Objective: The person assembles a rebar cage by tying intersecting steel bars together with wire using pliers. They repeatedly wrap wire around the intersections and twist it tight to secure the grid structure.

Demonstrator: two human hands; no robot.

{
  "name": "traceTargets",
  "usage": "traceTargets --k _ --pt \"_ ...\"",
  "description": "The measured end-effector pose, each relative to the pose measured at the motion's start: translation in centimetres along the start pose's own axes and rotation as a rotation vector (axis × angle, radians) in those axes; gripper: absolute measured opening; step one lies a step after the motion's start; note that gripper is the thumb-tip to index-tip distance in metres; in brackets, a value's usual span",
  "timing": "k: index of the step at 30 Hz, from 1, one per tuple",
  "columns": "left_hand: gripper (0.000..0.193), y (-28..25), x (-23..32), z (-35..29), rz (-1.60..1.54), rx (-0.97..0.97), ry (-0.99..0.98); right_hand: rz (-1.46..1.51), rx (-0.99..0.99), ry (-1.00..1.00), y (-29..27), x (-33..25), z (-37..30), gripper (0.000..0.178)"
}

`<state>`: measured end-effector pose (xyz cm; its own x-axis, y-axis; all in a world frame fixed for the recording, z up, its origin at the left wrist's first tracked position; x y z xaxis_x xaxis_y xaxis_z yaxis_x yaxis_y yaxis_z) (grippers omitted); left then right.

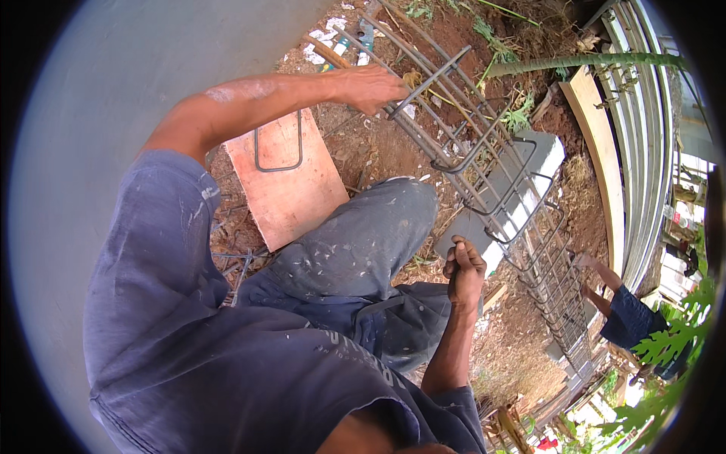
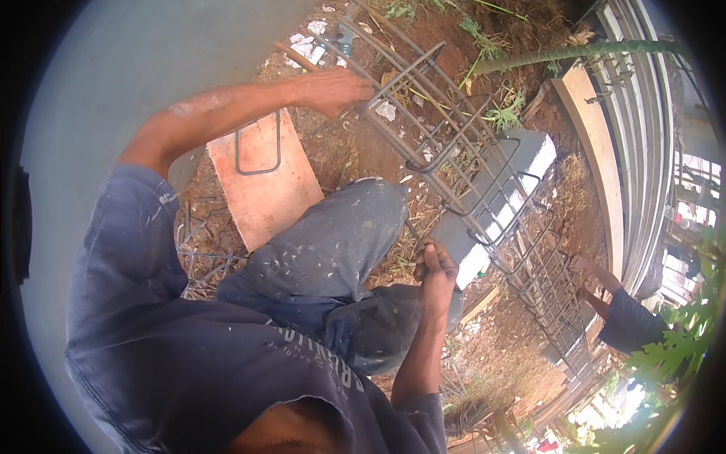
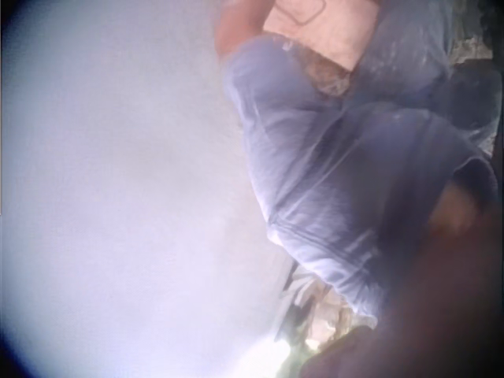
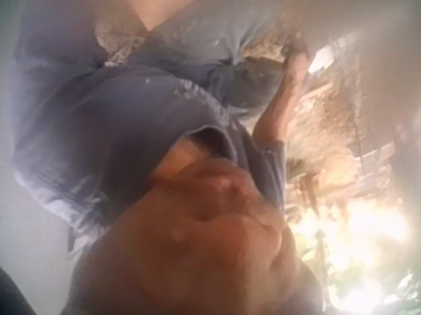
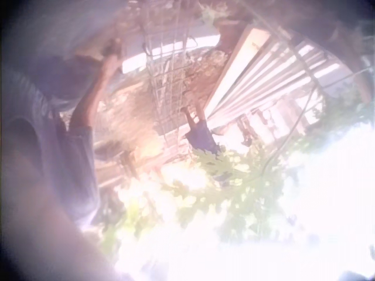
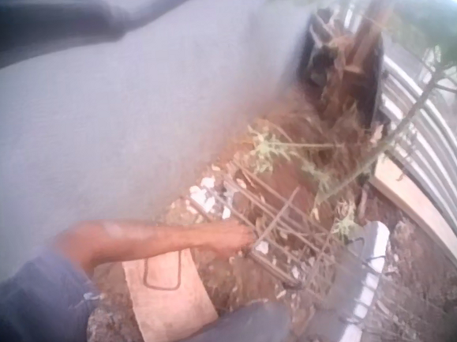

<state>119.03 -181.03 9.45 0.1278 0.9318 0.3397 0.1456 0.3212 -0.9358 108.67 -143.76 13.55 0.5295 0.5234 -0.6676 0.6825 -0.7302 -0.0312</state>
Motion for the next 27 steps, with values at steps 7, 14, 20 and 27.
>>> traceTargets --k 7,14,20,27 --pt "0.016 -2.5 -0.8 1.9 -0.407 -0.044 -0.121 0.023 0.072 0.066 0.6 1.7 -1.6 0.020" --pt "0.029 -2.3 -1.4 2.4 -0.601 -0.094 -0.238 -0.027 0.022 0.049 3.1 1.9 -2.8 0.019" --pt "0.041 -2.5 -1.0 2.2 -0.568 -0.093 -0.280 -0.005 0.036 0.066 4.7 1.3 -3.0 0.019" --pt "0.042 -1.7 -0.9 3.2 -0.455 -0.210 -0.285 -0.164 0.065 0.145 8.0 -0.1 -1.6 0.023"
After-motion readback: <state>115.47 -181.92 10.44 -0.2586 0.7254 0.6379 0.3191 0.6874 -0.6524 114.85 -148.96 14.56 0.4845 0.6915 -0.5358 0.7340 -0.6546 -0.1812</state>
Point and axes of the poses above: each hand's wrist, its own z-axis towards the middle knuckle, its own y-axis out of the palm, x = y × z, the point moved 4 cm from there along z, towards the middle knuckle, and after that the axes turned 15 degrees about y, right-handed, at the moved point
